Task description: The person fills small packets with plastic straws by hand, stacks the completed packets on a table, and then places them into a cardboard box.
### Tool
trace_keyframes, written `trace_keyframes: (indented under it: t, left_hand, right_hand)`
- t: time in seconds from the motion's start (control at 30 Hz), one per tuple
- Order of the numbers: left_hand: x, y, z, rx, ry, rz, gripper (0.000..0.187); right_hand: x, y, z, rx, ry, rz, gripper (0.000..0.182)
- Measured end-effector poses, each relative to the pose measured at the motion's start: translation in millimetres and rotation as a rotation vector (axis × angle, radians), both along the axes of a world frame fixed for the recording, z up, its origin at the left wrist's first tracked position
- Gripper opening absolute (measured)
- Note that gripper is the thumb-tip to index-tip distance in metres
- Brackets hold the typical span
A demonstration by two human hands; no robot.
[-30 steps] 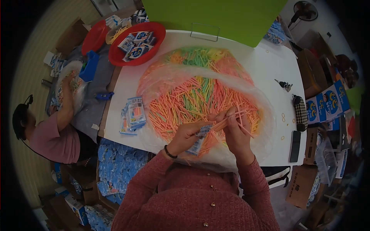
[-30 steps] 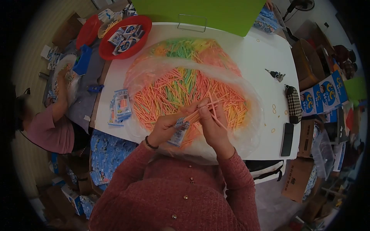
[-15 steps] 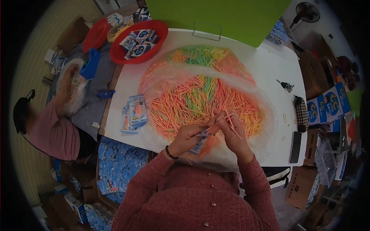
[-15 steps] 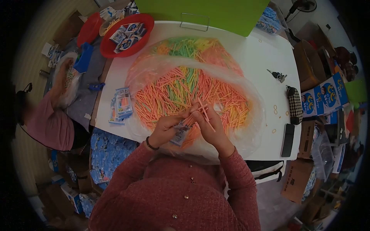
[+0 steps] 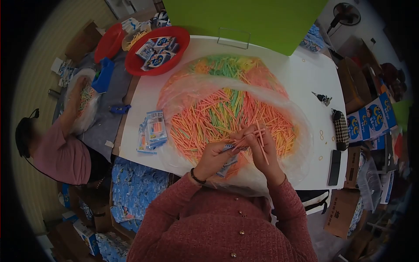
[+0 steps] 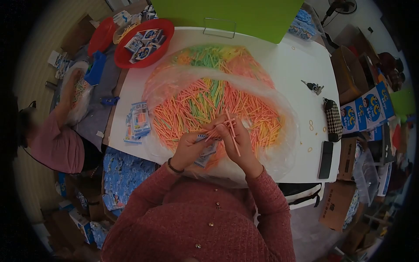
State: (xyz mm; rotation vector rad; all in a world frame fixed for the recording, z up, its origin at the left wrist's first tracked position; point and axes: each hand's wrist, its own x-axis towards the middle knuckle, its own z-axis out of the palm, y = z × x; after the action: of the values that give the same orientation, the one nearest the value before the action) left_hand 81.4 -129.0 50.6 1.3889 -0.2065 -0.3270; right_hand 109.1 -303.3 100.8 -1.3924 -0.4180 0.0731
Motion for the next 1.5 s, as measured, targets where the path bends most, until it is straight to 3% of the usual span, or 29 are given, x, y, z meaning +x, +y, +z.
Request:
trace_keyframes:
  t: [0.13, 0.2, 0.33, 0.4, 0.43, 0.5, 0.7, 0.83, 0.9, 1.0, 1.13, 1.17, 1.23, 1.37, 1.43, 1.47, 1.5]
  left_hand:
    - [0, -7, 5, -0.12, -0.016, 0.064, 0.024]
    - [0, -10, 7, -0.158, -0.004, 0.088, 0.026]
    - [6, -12, 14, -0.188, -0.054, 0.052, 0.037]
    - [8, -13, 6, -0.258, -0.031, 0.04, 0.038]
    - [9, -13, 1, -0.329, -0.003, 0.021, 0.039]
    - [15, -9, -6, -0.281, 0.003, 0.001, 0.041]
    - [29, 2, 2, -0.268, -0.116, 0.038, 0.043]
    - [33, 6, 5, -0.278, -0.124, 0.063, 0.048]
    - [34, 2, 8, -0.271, -0.124, 0.054, 0.051]
    - [38, -2, 10, -0.222, -0.15, 0.007, 0.061]
    - [37, -3, 25, -0.239, -0.158, -0.034, 0.081]
    - [40, -3, 25, -0.24, -0.163, -0.039, 0.081]
    - [43, -3, 17, 0.035, -0.369, 0.035, 0.095]
    - [45, -2, 2, 0.225, -0.351, 0.141, 0.08]
    - [48, 4, 6, 0.771, -0.907, 0.159, 0.051]
    - [46, 4, 7, 0.772, -0.906, 0.159, 0.051]
    - [43, 3, 8, 0.517, -0.59, 0.118, 0.039]
  right_hand:
    - [-1, -7, -3, -0.152, -0.066, -0.019, 0.014]
    - [3, -11, -10, -0.258, -0.182, 0.15, 0.017]
    - [3, -9, -3, -0.105, -0.015, 0.214, 0.019]
    - [6, -5, 11, -0.562, -0.352, 0.157, 0.025]
    - [7, -4, 9, -0.562, -0.354, 0.153, 0.025]
    - [10, -4, 4, -0.697, -0.355, 0.16, 0.042]
    - [13, -14, 20, -0.403, -0.231, -0.032, 0.061]
    - [19, -23, 7, -0.6, -0.269, -0.1, 0.059]
    - [16, -19, 1, -0.715, -0.372, -0.121, 0.037]
    - [14, -14, -20, -0.662, -0.45, -0.272, 0.021]
    - [13, -14, -27, -0.666, -0.424, -0.297, 0.018]
    - [14, -13, -34, -0.568, -0.38, -0.341, 0.017]
    - [16, -15, -36, -0.471, -0.335, -0.379, 0.016]
    - [13, -15, -35, -0.209, 0.084, -0.163, 0.011]
    - [13, -15, -33, -0.121, 0.215, -0.107, 0.011]
    - [12, -16, -32, -0.085, 0.292, -0.062, 0.011]
    - [12, -14, -25, -0.05, 0.368, -0.016, 0.012]
